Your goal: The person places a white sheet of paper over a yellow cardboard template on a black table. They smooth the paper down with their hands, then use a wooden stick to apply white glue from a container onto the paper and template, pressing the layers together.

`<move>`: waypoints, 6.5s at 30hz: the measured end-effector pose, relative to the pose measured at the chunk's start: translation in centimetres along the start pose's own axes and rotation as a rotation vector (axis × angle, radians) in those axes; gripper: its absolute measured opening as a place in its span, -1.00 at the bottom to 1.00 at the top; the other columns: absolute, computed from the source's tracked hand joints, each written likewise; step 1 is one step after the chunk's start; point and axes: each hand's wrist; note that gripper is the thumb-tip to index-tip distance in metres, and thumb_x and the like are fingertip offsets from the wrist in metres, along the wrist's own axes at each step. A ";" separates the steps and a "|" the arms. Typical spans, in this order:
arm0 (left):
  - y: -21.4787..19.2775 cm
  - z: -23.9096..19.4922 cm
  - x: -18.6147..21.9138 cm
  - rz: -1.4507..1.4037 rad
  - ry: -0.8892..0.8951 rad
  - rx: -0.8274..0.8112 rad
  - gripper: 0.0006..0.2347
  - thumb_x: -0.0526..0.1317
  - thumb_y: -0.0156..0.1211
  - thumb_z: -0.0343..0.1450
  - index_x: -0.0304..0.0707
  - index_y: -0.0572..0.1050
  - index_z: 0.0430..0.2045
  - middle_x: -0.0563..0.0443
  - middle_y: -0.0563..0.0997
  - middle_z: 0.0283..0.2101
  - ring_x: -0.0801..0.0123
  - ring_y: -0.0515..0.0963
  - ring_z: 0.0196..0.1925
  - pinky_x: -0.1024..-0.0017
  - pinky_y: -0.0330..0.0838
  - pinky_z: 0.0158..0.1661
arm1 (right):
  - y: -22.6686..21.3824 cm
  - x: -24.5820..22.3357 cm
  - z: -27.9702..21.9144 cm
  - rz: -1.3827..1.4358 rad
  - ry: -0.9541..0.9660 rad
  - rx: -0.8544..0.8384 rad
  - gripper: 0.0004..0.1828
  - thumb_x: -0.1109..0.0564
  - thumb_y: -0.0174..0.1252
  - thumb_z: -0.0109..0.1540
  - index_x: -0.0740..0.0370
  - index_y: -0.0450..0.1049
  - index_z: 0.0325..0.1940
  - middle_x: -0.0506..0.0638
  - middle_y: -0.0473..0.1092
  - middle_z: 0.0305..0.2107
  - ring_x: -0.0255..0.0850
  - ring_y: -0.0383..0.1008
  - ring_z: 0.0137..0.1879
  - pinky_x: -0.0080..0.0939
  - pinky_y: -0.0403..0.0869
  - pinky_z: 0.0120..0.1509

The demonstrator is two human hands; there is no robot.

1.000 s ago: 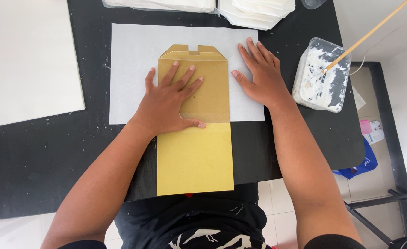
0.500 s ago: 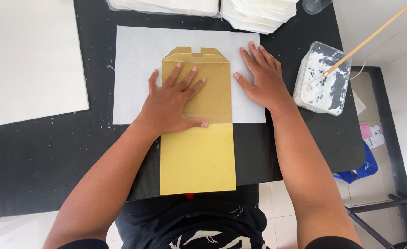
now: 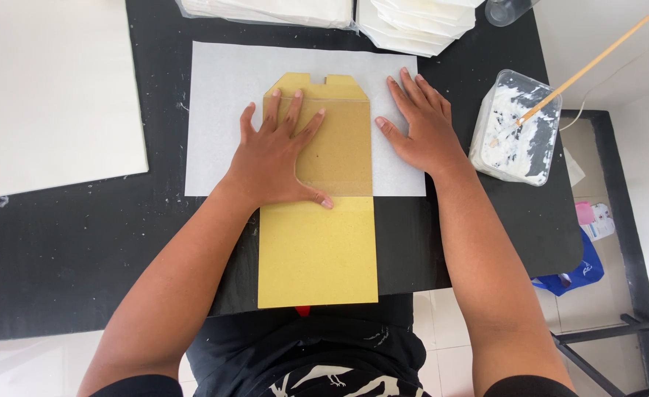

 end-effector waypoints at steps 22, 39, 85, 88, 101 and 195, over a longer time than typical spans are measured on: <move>0.5 0.2 -0.3 -0.024 0.002 0.061 0.27 0.80 -0.03 -0.14 0.09 0.08 0.46 -0.31 0.04 0.49 -0.32 -0.07 0.50 -0.22 -0.19 0.30 | -0.6 0.2 -0.2 0.522 -0.069 0.227 -0.38 -0.11 0.02 0.42 0.12 0.16 0.53 0.08 0.17 0.43 -0.08 0.12 0.55 -0.07 0.09 0.57; -1.9 0.2 0.4 -0.160 -0.063 -0.149 0.26 0.69 0.17 -0.10 0.13 -0.09 0.49 -0.23 -0.26 0.55 -0.20 -0.41 0.55 -0.22 -0.46 0.37 | -3.2 -7.9 -0.8 0.794 0.068 0.200 -0.31 0.30 0.05 0.35 0.07 0.06 0.56 -0.10 0.23 -0.46 -0.35 0.32 -0.54 -0.36 0.40 -0.41; -3.1 0.3 0.9 -0.087 -0.120 -0.215 -0.11 0.49 0.04 0.24 0.25 0.04 0.49 -0.14 -0.08 0.59 -0.11 -0.17 0.60 -0.13 -0.30 0.43 | 7.3 -7.6 -13.5 -0.070 -0.113 0.207 -0.33 -0.08 -0.13 0.41 0.30 0.14 0.54 0.19 0.03 0.51 0.08 -0.05 0.61 0.08 -0.01 0.58; -3.8 0.2 1.8 -0.026 -0.098 -0.196 -0.11 0.49 0.03 0.24 0.18 0.08 0.48 -0.18 0.00 0.57 -0.15 -0.09 0.59 -0.14 -0.36 0.43 | 7.2 -7.4 -13.4 -0.062 -0.105 0.191 -0.33 -0.09 -0.13 0.41 0.31 0.16 0.54 0.20 0.04 0.51 0.09 -0.04 0.60 0.08 -0.02 0.58; 4.5 10.6 3.5 0.213 0.169 0.148 -0.40 0.18 -0.40 0.55 -0.19 0.28 0.39 0.05 0.32 0.45 0.23 0.15 0.53 -0.01 -0.27 0.43 | 7.5 -7.4 -13.4 -0.106 -0.104 0.214 -0.31 -0.13 -0.15 0.41 0.27 0.12 0.55 0.11 0.03 0.52 0.01 -0.03 0.62 0.05 0.06 0.58; 1.7 6.5 0.8 0.013 -0.058 -0.002 -0.40 0.09 -0.21 0.54 -0.19 0.08 0.49 -0.04 0.03 0.57 0.18 0.01 0.59 0.20 0.00 0.43 | 3.8 -7.7 4.3 0.130 -0.006 0.143 -0.39 -0.05 -0.42 0.52 0.31 0.10 0.57 0.19 0.00 0.52 0.13 -0.14 0.63 0.19 -0.06 0.62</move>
Point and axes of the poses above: each hand's wrist, its own z-axis towards the middle knuckle, its own y-axis out of the palm, x = y × z
